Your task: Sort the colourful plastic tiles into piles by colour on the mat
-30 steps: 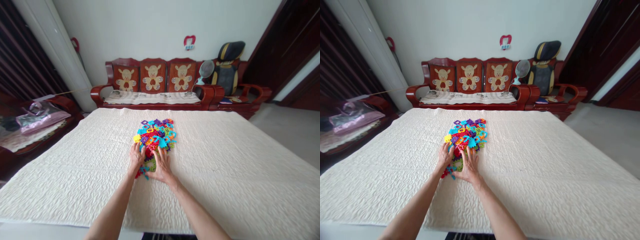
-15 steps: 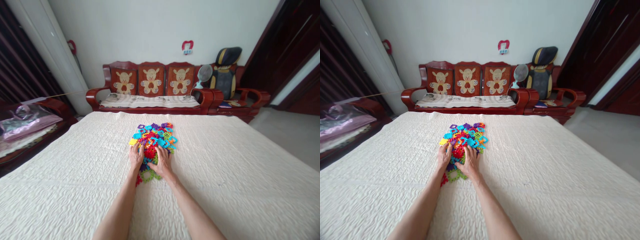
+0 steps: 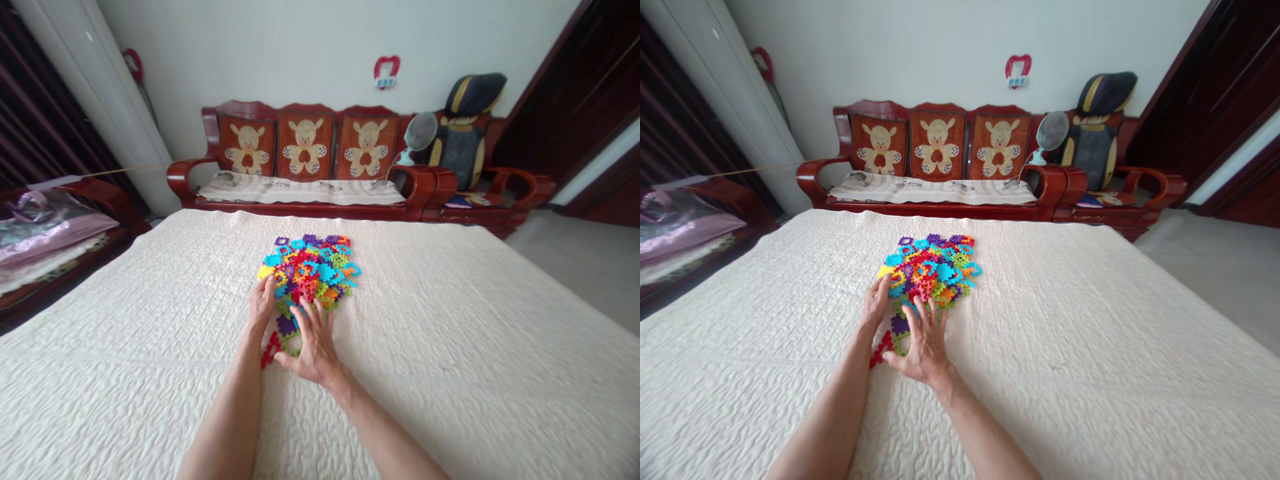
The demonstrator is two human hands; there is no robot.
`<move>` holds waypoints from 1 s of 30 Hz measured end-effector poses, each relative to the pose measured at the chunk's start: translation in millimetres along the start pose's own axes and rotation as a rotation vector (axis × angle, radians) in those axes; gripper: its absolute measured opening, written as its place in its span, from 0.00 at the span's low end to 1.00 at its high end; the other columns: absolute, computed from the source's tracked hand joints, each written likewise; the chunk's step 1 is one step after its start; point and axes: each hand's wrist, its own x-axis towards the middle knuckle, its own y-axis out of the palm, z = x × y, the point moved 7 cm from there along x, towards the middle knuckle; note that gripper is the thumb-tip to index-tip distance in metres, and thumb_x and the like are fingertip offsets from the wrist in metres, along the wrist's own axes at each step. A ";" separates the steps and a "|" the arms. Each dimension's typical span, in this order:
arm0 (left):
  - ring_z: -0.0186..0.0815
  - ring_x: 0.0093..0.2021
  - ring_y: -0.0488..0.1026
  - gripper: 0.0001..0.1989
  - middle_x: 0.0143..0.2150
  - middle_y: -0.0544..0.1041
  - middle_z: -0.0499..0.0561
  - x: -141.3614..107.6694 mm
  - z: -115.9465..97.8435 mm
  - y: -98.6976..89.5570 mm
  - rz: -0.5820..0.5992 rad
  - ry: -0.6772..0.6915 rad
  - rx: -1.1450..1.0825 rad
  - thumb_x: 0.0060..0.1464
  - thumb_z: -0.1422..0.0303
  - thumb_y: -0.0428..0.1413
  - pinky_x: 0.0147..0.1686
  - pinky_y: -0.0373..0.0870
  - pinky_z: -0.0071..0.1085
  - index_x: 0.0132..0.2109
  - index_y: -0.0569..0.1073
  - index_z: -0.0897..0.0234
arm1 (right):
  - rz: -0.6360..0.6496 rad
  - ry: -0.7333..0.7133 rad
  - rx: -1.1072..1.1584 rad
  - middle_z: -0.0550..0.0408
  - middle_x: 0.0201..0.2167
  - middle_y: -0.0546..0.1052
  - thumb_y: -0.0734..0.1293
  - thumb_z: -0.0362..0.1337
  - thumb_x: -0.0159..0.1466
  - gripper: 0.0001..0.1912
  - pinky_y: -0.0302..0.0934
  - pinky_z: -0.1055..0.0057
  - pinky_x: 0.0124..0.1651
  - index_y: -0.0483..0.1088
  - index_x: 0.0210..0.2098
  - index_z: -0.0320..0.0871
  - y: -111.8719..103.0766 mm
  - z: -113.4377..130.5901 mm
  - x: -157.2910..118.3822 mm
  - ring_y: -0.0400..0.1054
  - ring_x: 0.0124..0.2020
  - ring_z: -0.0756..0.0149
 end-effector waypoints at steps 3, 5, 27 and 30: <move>0.45 0.48 0.77 0.30 0.45 0.81 0.55 -0.3 -0.3 -0.8 0.008 -0.048 -0.034 0.54 0.44 0.51 0.51 0.74 0.40 0.47 0.79 0.65 | 0.076 -0.020 -0.013 0.43 0.71 0.56 0.73 0.61 0.51 0.51 0.40 0.29 0.66 0.58 0.68 0.47 10.0 12.4 -0.3 0.44 0.71 0.33; 0.45 0.49 0.77 0.31 0.45 0.81 0.55 -1.4 -1.8 -0.3 0.022 -0.058 -0.053 0.54 0.43 0.51 0.51 0.73 0.41 0.47 0.79 0.65 | 0.080 0.009 -0.019 0.42 0.70 0.58 0.73 0.61 0.51 0.50 0.40 0.29 0.65 0.59 0.67 0.47 12.9 10.7 3.5 0.45 0.70 0.34; 0.46 0.54 0.74 0.28 0.50 0.80 0.57 -5.3 -8.7 8.7 0.076 0.049 0.016 0.52 0.46 0.53 0.59 0.66 0.41 0.47 0.79 0.65 | -0.098 0.008 -0.002 0.41 0.65 0.66 0.73 0.46 0.59 0.32 0.47 0.43 0.65 0.66 0.60 0.43 9.2 -16.3 19.4 0.55 0.66 0.45; 0.45 0.54 0.74 0.27 0.50 0.80 0.56 -6.3 -9.9 11.3 0.085 0.064 0.016 0.53 0.47 0.54 0.59 0.67 0.41 0.47 0.79 0.64 | -0.126 -0.003 -0.012 0.42 0.63 0.68 0.73 0.44 0.60 0.29 0.48 0.43 0.65 0.68 0.58 0.44 8.1 -20.6 20.5 0.56 0.66 0.45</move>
